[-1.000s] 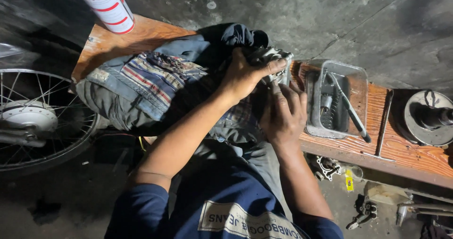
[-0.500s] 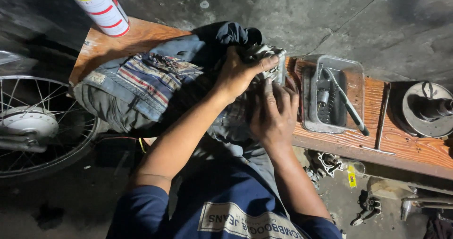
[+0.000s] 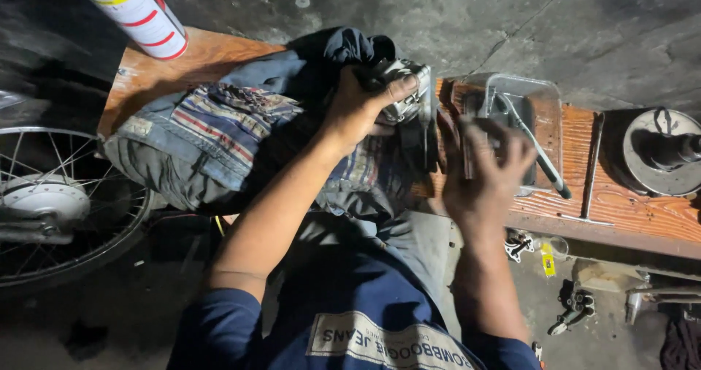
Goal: The person cleans a disassembled carburetor by hand, using a rag to wipe the exterior and interior surfaces. They manipulate the metal body and yellow float components, wiping them thoroughly with a cloth.
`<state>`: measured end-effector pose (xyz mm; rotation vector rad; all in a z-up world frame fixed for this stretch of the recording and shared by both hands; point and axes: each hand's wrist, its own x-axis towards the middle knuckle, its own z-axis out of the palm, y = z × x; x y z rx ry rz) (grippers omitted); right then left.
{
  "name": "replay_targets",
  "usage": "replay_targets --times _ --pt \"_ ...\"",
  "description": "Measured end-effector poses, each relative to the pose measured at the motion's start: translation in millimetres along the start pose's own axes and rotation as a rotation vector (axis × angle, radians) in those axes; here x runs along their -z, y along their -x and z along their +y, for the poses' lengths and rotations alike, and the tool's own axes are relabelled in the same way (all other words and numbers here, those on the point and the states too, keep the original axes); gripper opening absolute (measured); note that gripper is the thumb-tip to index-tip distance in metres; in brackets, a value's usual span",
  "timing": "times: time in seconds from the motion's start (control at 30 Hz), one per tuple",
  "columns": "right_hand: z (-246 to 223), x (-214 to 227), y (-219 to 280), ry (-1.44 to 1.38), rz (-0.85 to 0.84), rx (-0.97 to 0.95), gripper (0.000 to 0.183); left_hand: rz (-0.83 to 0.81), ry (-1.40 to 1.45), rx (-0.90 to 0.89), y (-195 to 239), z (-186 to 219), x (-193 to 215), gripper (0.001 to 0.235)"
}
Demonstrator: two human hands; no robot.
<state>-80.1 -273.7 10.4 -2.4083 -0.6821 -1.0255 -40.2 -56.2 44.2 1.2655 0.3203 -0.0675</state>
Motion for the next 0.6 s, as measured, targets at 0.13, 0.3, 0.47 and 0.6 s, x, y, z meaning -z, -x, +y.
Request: replay_targets --times 0.13,0.3,0.47,0.6 --pt "31.6 21.6 -2.1 0.046 0.006 -0.020 0.047 -0.025 -0.022 0.005 -4.7 -0.3 2.7 0.105" --pt "26.8 34.9 -0.7 0.108 -0.137 -0.105 0.030 -0.088 -0.049 0.124 0.5 13.2 2.5 0.104" --pt "20.7 15.1 14.8 0.052 -0.074 -0.048 0.036 -0.067 0.015 0.010 -12.1 -10.7 7.0 0.103" --pt "-19.9 7.3 10.2 -0.055 -0.079 -0.039 0.037 -0.029 0.025 -0.007 -12.4 -16.4 6.4 0.099"
